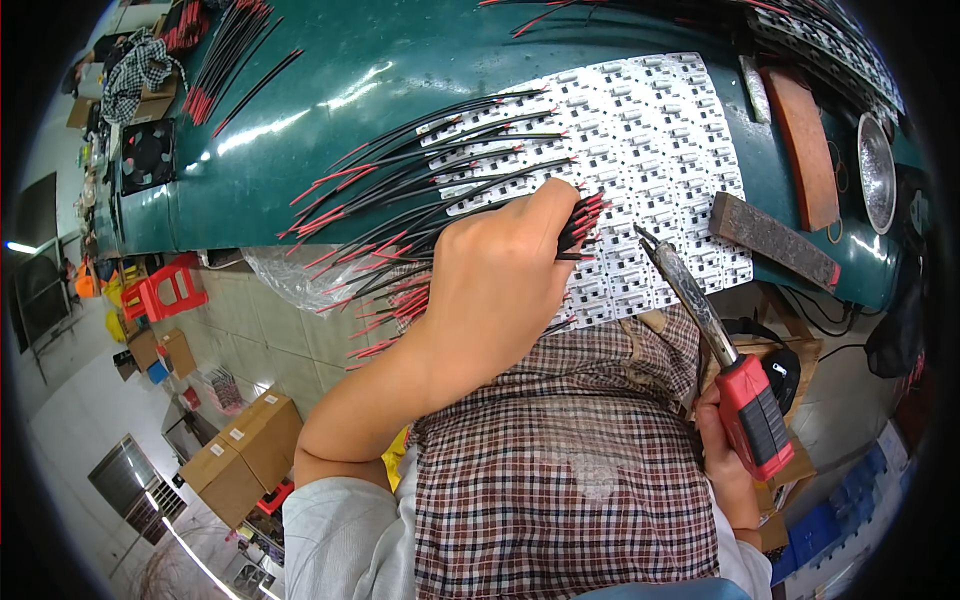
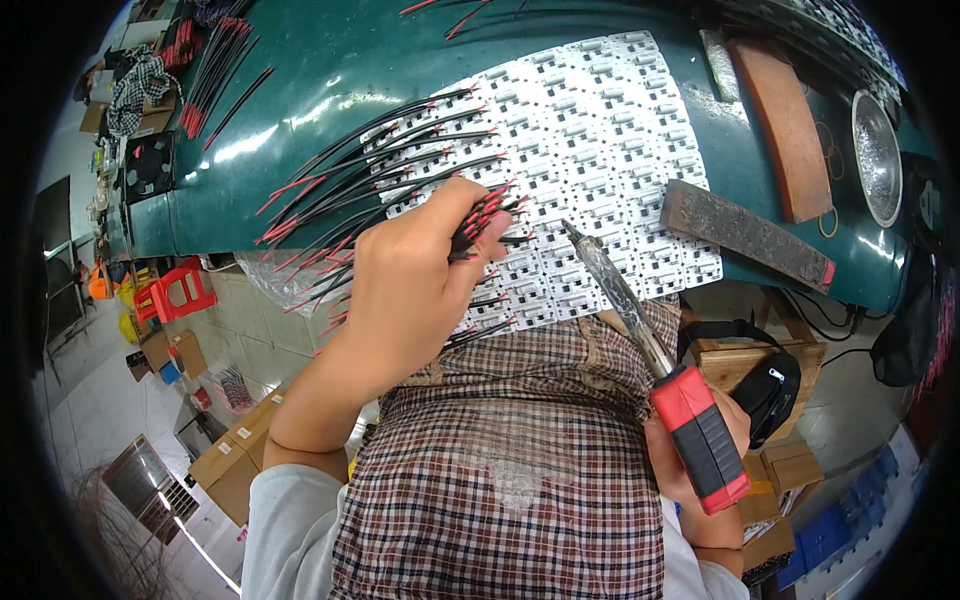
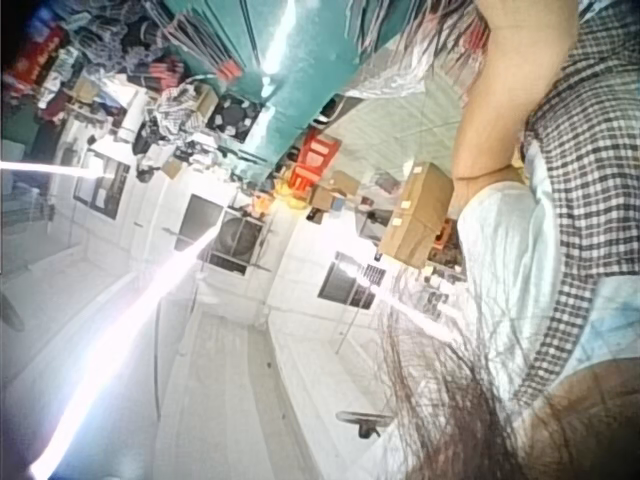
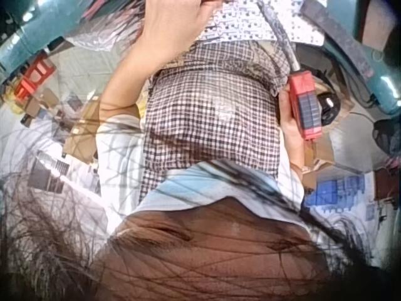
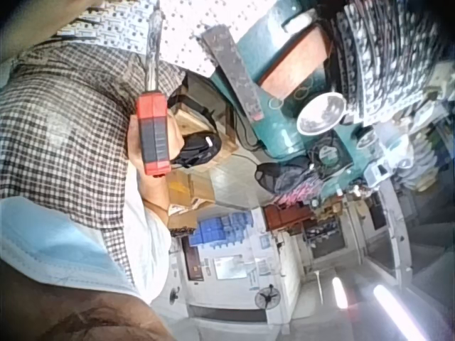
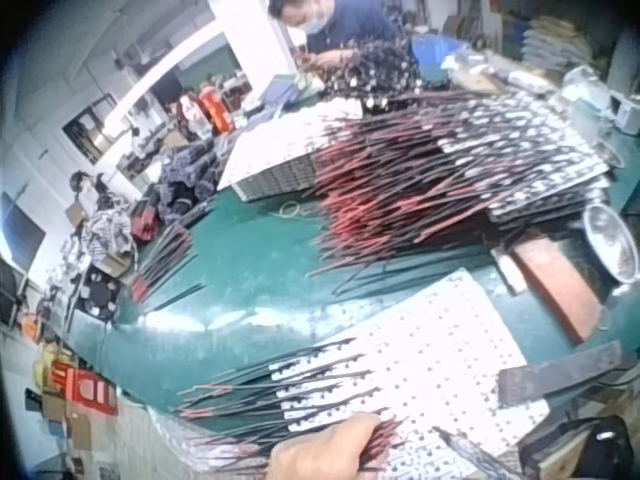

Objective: The person solders multiple black wires onto an array of small LED boards using a soldering iron.

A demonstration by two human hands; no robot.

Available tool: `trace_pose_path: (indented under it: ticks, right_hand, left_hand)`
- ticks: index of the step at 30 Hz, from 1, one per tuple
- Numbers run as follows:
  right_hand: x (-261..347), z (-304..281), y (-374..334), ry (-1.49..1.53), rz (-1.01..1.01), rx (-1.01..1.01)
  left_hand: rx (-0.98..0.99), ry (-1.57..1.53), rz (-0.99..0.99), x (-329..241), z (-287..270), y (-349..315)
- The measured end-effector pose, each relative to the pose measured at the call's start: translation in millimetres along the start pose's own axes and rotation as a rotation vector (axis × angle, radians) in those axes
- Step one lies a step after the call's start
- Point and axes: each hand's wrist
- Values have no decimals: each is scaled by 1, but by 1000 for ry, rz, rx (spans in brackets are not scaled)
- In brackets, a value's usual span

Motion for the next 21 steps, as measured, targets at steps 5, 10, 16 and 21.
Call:
trace_pose_path:
  ticks: [5,10,16,21]
  right_hand:
    - [1,-4,-16,-130,50,28]
    - [7,-8,-1,-88,0,22]
    - [9,-7,19,-47,-121,57]
    - [6,-4,23,-55,-226,77]
  left_hand:
    - [-241,53,56,-17,-20,1]
    - [156,14,-54,-18,-20,-13]
    - [125,-68,-133,-8,7,-22]
    - [73,-11,-76,-4,15,-20]
Point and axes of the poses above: each hand's wrist, its own y-axis towards the middle knuckle, its own z-axis out of the palm, x = y × z, and after that the axes turned 12 degrees about -z, right-handed
